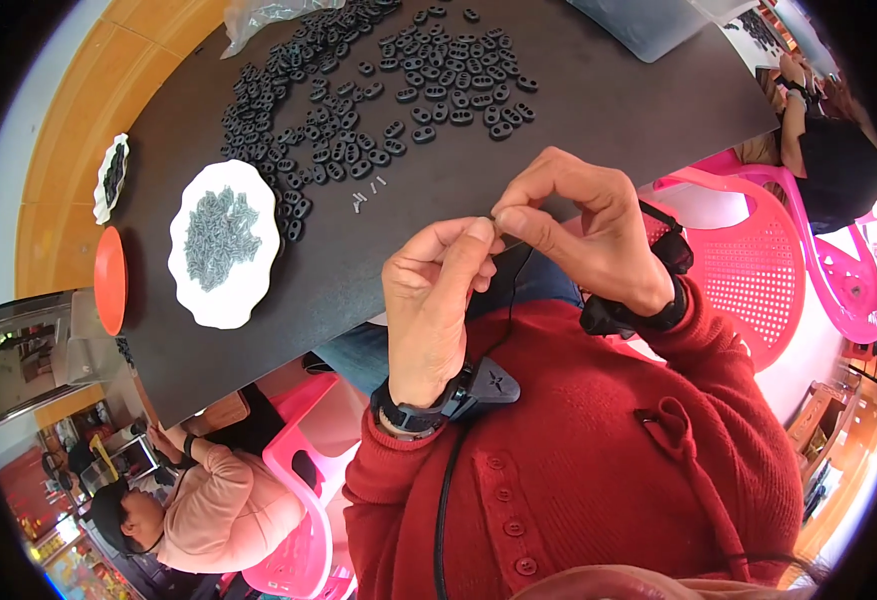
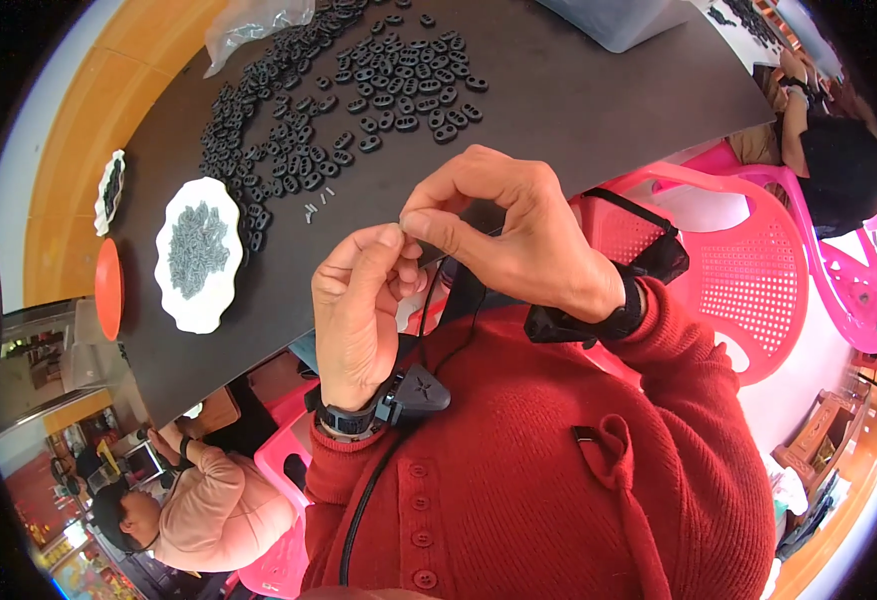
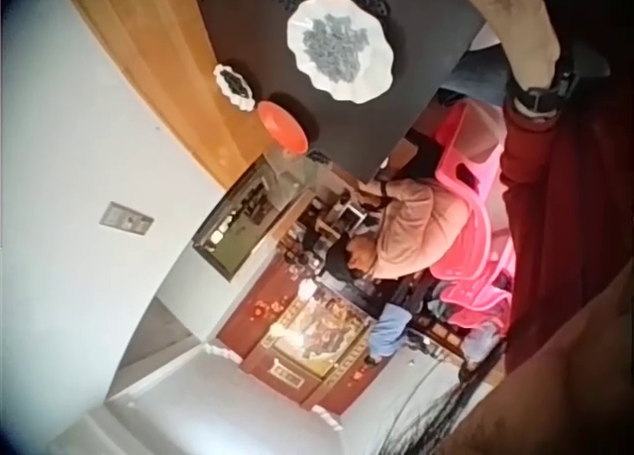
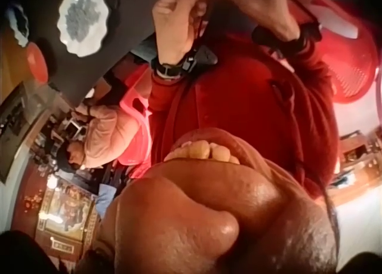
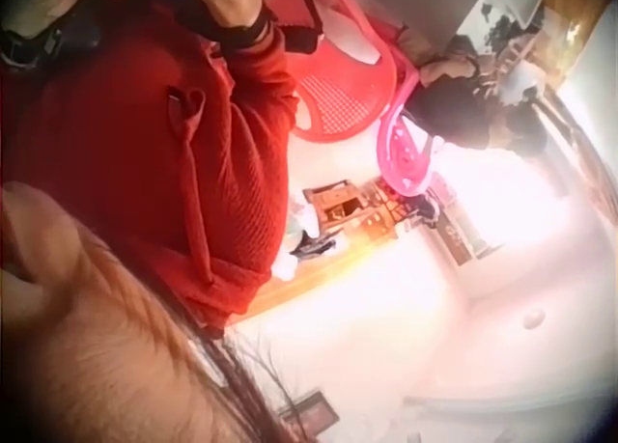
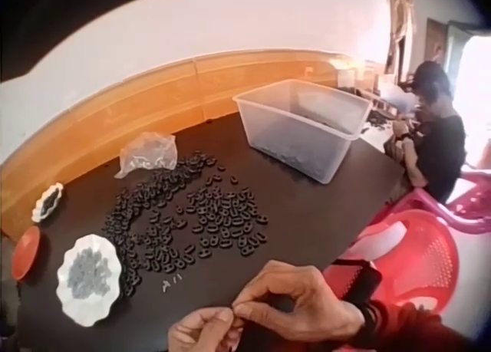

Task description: Joining small black plastic ring components together to form a larger mesh or structure.

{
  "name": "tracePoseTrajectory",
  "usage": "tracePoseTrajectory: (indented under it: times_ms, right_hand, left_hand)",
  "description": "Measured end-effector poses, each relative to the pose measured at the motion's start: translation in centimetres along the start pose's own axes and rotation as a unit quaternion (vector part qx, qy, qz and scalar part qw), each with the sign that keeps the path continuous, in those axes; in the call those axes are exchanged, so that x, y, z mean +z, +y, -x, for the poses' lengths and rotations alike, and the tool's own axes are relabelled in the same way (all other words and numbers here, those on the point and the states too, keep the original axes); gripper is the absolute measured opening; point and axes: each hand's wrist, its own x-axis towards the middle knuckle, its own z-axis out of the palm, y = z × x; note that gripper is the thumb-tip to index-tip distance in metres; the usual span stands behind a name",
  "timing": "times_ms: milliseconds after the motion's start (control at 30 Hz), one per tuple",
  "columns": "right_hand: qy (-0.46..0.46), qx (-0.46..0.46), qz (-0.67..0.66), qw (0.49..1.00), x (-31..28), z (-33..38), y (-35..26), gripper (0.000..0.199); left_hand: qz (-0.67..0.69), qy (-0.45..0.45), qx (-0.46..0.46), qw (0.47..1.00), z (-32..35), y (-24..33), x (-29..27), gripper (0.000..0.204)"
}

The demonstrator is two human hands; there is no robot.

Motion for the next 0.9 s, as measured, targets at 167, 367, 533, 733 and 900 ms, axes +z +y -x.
tracePoseTrajectory:
  times_ms: [167,367,533,733,900]
  right_hand:
    - [0.007,0.102,-0.081,0.991,-1.4,-0.4,0.0,0.006]
    - [0.045,0.147,0.033,0.988,-4.8,-2.4,2.1,0.011]
    - [0.049,0.164,0.135,0.976,-6.6,-3.8,5.3,0.016]
    - [0.048,0.134,0.205,0.968,-6.0,-4.6,7.3,0.021]
    - [0.033,0.137,0.201,0.969,-4.0,-4.2,6.4,0.018]
  left_hand:
    - [-0.053,0.006,-0.01,0.999,-0.8,-0.3,0.8,0.019]
    - [-0.143,0.029,-0.011,0.989,-1.1,-0.8,0.3,0.021]
    - [-0.175,0.028,0.001,0.984,-1.1,-1.3,0.0,0.022]
    - [-0.174,0.031,-0.003,0.984,-1.3,-1.1,-0.9,0.023]
    - [-0.157,0.041,0.018,0.987,-0.8,-0.3,-2.9,0.023]
